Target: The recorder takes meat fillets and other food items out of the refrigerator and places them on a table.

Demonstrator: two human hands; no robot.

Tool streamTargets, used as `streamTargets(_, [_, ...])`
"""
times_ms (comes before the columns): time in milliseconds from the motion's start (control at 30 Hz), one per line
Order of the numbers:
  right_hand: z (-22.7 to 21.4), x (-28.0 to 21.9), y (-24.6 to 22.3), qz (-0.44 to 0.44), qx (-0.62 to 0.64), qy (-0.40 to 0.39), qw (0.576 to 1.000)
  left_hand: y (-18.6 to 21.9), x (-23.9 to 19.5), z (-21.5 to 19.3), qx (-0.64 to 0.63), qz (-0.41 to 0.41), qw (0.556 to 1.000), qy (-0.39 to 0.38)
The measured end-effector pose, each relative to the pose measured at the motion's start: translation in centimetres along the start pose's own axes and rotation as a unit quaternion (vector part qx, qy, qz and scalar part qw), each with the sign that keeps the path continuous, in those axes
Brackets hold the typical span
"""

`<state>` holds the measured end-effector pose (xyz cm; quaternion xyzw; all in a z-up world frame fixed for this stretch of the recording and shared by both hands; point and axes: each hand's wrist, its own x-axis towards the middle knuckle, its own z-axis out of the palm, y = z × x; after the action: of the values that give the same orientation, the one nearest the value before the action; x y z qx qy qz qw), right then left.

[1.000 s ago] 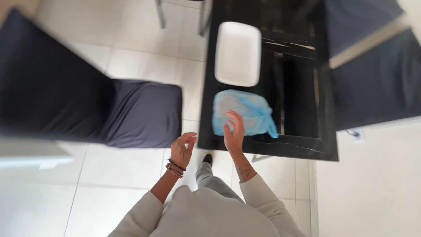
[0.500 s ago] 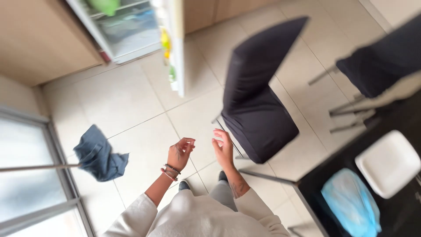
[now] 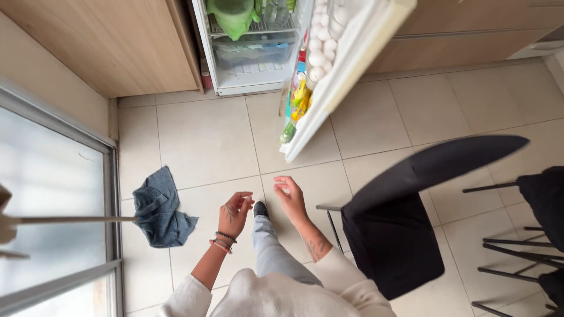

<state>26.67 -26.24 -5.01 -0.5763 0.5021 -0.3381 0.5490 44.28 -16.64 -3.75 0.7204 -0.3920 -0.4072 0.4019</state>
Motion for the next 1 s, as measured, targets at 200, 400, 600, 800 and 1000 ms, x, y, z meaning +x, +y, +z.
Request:
streamTargets(200, [1.2, 16.5, -3.6, 0.001, 0.046, 0.001, 0.999, 4.0, 15.5, -1.0, -0.029, -0.001, 0.999, 0.016])
streamTargets(400, [4.0, 30.6, -6.5, 0.020, 0.100, -0.001, 0.995, 7.5, 28.8, -2.6, -0.054, -0.012, 0.998, 0.026])
streamTargets(600, [8.8, 40.1, -5.7, 0.035, 0.073, -0.010, 0.997, 10.1, 40.7, -4.9, -0.051, -0.007, 0.999, 0.018])
streamTargets(800, [13.6, 50.0, -3.4, 0.052, 0.118, 0.035, 0.991, 8.1, 53.0, -6.6, -0.064, 0.000, 0.998, -0.007])
streamTargets(1000, [16.5, 60.9, 0.4, 0.072, 0.118, 0.058, 0.989, 5.0, 63.1, -6.9, -0.091, -0.019, 0.996, -0.006])
